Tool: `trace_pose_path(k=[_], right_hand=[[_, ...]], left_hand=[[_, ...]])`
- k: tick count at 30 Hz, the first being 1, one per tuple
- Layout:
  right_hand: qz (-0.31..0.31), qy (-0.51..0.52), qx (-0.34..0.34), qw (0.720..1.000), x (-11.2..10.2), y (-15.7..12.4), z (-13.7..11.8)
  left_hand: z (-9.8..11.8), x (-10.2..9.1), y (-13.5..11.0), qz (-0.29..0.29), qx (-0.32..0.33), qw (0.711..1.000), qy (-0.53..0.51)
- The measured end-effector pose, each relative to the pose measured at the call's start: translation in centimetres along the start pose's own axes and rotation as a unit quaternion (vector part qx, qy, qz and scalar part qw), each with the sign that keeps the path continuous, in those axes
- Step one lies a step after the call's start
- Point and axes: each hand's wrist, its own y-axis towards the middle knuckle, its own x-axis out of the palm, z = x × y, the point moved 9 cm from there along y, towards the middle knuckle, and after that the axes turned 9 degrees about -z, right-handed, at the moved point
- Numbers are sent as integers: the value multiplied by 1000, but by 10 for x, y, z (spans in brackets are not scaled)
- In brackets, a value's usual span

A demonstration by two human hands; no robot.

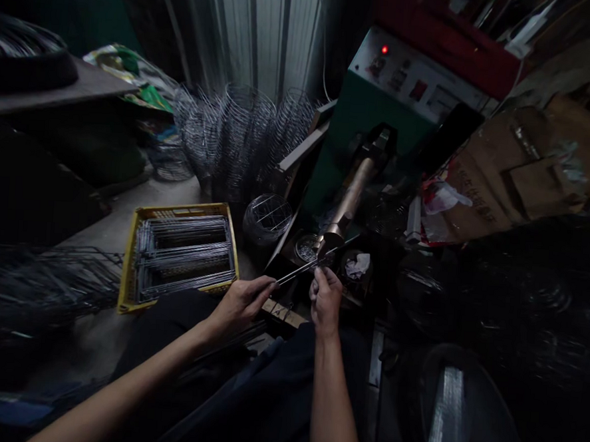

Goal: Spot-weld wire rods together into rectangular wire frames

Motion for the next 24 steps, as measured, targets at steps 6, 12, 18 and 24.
trace_pose_path(k=[6, 12, 18, 24], right_hand=[[-6, 4, 3, 1000, 5, 1, 0], [17, 7, 6, 1000, -1, -1, -3], [29, 3, -9, 1000, -16, 5, -10], [26, -4, -21, 999, -18, 13, -10]], left_hand=[[-1, -2, 2, -16, -16, 1000, 7], [3, 1, 5, -8, 2, 1000, 21], [13, 7, 24, -12, 47, 998, 50], [6, 5, 39, -23, 44, 998, 50]])
